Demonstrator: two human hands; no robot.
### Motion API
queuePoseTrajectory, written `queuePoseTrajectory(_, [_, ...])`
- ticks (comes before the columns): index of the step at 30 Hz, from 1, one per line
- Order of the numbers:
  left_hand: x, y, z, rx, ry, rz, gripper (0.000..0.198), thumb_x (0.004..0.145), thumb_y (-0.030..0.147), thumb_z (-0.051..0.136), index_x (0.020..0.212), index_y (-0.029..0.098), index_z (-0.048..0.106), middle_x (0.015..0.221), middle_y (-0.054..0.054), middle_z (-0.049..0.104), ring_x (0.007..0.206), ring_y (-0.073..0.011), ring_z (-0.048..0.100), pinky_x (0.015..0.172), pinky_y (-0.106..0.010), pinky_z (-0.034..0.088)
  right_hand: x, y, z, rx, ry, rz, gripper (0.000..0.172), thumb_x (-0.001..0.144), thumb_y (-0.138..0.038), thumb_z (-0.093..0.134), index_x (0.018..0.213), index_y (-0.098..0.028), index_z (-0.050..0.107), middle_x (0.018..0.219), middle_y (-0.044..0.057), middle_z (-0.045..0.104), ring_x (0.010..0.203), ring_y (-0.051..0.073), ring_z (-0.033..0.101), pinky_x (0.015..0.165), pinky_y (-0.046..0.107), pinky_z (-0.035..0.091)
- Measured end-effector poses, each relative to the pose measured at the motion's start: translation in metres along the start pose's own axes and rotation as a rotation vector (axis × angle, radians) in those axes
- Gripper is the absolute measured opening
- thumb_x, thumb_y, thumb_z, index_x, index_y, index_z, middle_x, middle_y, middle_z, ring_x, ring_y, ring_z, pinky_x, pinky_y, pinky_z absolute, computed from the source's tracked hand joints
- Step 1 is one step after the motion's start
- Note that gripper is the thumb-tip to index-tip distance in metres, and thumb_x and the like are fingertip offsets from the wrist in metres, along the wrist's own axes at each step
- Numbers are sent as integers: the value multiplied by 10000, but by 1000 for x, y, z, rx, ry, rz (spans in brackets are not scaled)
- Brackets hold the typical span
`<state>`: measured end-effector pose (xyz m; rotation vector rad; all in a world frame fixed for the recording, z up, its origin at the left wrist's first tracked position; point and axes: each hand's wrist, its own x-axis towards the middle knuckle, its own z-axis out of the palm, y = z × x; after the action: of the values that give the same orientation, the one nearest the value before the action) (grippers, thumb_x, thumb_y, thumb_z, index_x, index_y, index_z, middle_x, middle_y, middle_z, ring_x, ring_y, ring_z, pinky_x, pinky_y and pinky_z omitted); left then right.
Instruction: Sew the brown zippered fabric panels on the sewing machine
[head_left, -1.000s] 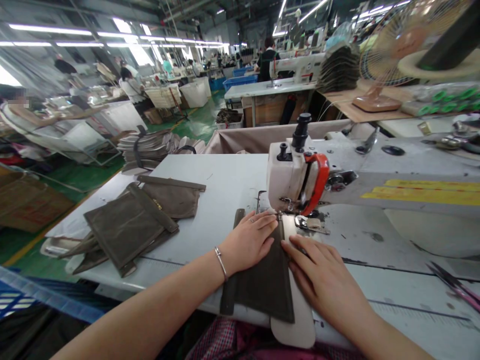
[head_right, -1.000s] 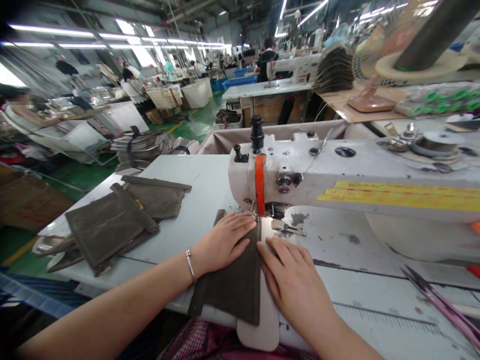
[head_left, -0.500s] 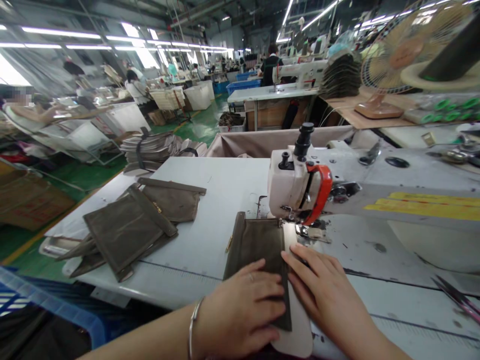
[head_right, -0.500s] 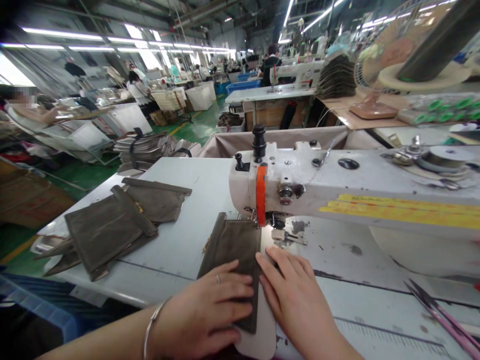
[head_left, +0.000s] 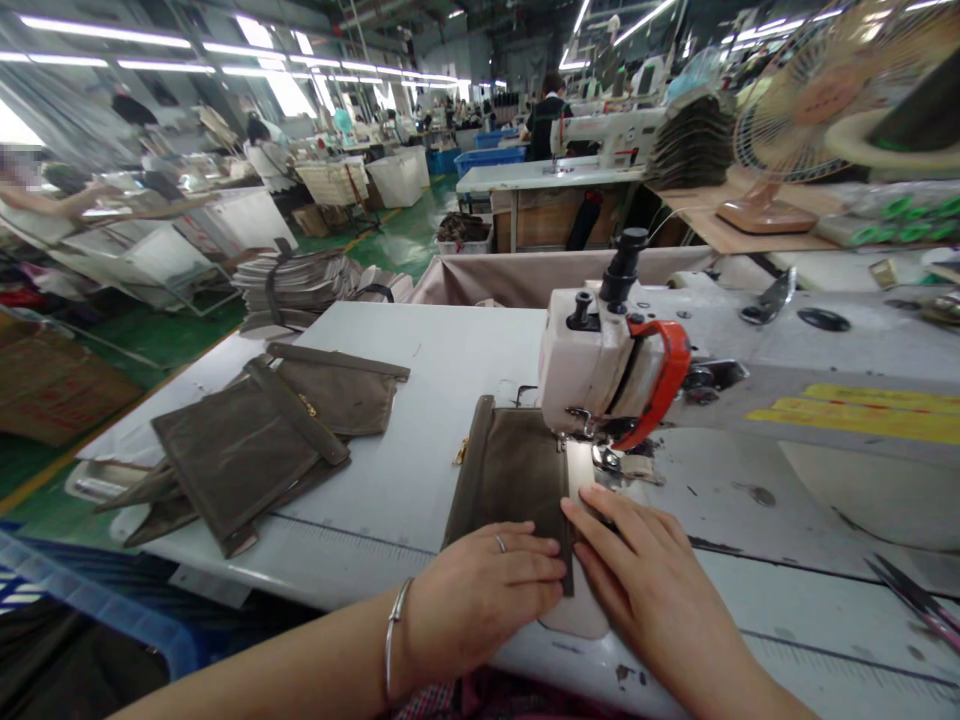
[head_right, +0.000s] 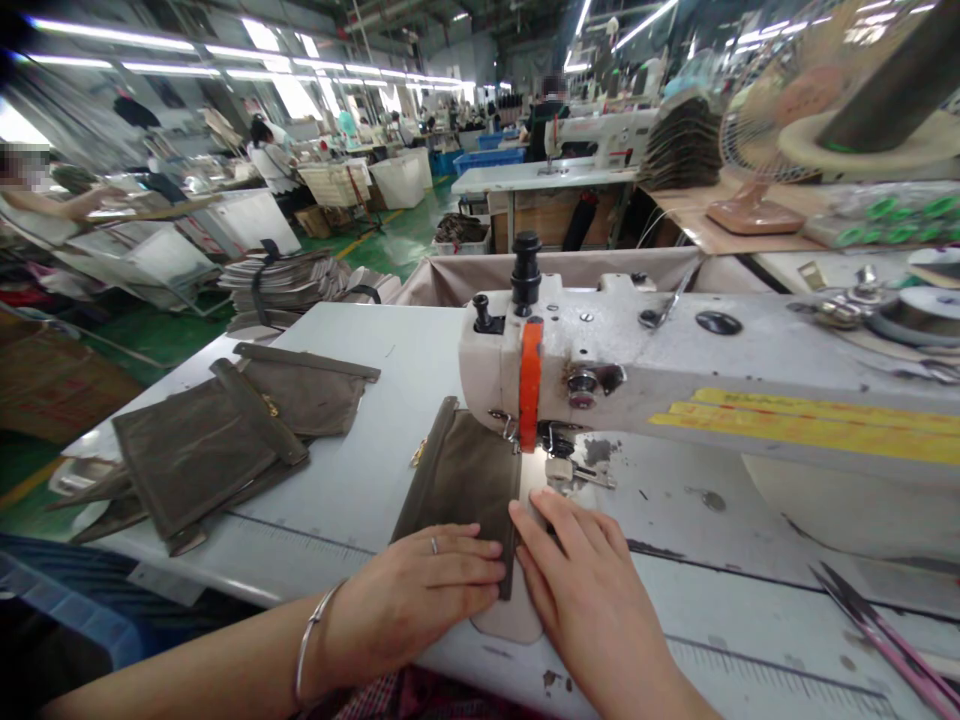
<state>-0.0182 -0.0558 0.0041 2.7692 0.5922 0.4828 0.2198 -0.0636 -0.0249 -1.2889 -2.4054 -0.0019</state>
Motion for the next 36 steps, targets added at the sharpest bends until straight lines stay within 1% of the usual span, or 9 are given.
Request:
queuePoseTrajectory(3, [6, -8, 1, 28, 27, 19, 238, 971, 195, 451, 1151, 169, 604, 1237, -9, 654, 1256, -134, 507, 1162, -321, 329, 0, 1, 0, 5, 2, 1, 401, 956, -242, 485, 1357, -251, 486, 1362, 86, 502, 1240, 247, 458, 958, 434, 385])
queuePoseTrajectory(6, [12, -14, 1, 70, 10, 6, 242, 975, 196, 450, 1159, 166, 604, 1252, -37, 643, 1249, -130, 516, 1152, -321, 348, 0, 2, 1, 8, -5, -3, 411, 955, -237, 486, 1366, -249, 478, 1365, 89, 498, 1243, 249, 454, 960, 434, 385])
queuePoseTrajectory(9, [19, -18, -2, 88, -11, -8, 267, 977, 186, 433, 1193, 137, 583, 1266, -55, 631, 1244, -130, 521, 1138, -302, 368, 0, 2, 1, 7, -9, 0, 415, 957, -242, 488, 1372, -253, 472, 1366, 89, 495, 1245, 250, 449, 967, 436, 380])
queuePoseTrajectory(13, [26, -26, -5, 92, -25, -8, 266, 973, 161, 432, 1191, 112, 575, 1260, -62, 631, 1239, -143, 527, 1141, -302, 361, 0, 0, -1, 9, -10, 14, 413, 961, -224, 483, 1374, -234, 468, 1360, 91, 499, 1243, 241, 447, 970, 427, 378])
queuePoseTrajectory(19, [35, -41, -3, 141, -27, -20, 242, 974, 148, 426, 1158, 132, 583, 1253, -56, 629, 1241, -151, 523, 1137, -300, 355, 0, 2, -1, 0, -21, 9, 435, 948, -187, 501, 1380, -219, 455, 1356, 75, 505, 1235, 224, 450, 977, 405, 371])
queuePoseTrajectory(26, [49, -57, -7, 179, -43, -29, 222, 950, 124, 465, 1141, 121, 579, 1219, -68, 624, 1200, -164, 539, 1112, -313, 381, 17, 9, -7, -46, -28, 18, 383, 945, -244, 509, 1327, -216, 508, 1292, 67, 562, 1133, 236, 519, 947, 414, 390])
queuePoseTrajectory(31, [59, -64, -13, 159, -8, -80, 185, 966, 155, 456, 1063, 125, 610, 1135, -63, 629, 1105, -166, 566, 1027, -287, 442, 30, 14, -9, -92, -59, 24, 356, 957, -277, 479, 1303, -213, 533, 1256, 77, 586, 1025, 245, 558, 858, 418, 427])
queuePoseTrajectory(33, [63, -66, -14, 169, -18, -105, 167, 960, 154, 468, 1022, 127, 620, 1086, -60, 631, 1067, -170, 570, 1013, -291, 448, 33, 16, -7, -117, -61, 32, 373, 953, -289, 486, 1316, -214, 524, 1281, 75, 574, 1018, 257, 554, 841, 426, 432])
queuePoseTrajectory(36, [67, -70, -12, 192, -28, -161, 147, 935, 133, 504, 1026, 131, 620, 1079, -56, 629, 1073, -177, 567, 1024, -300, 442, 37, 18, -4, -133, -56, 42, 404, 947, -291, 499, 1341, -203, 505, 1327, 78, 551, 1070, 281, 531, 873, 448, 423])
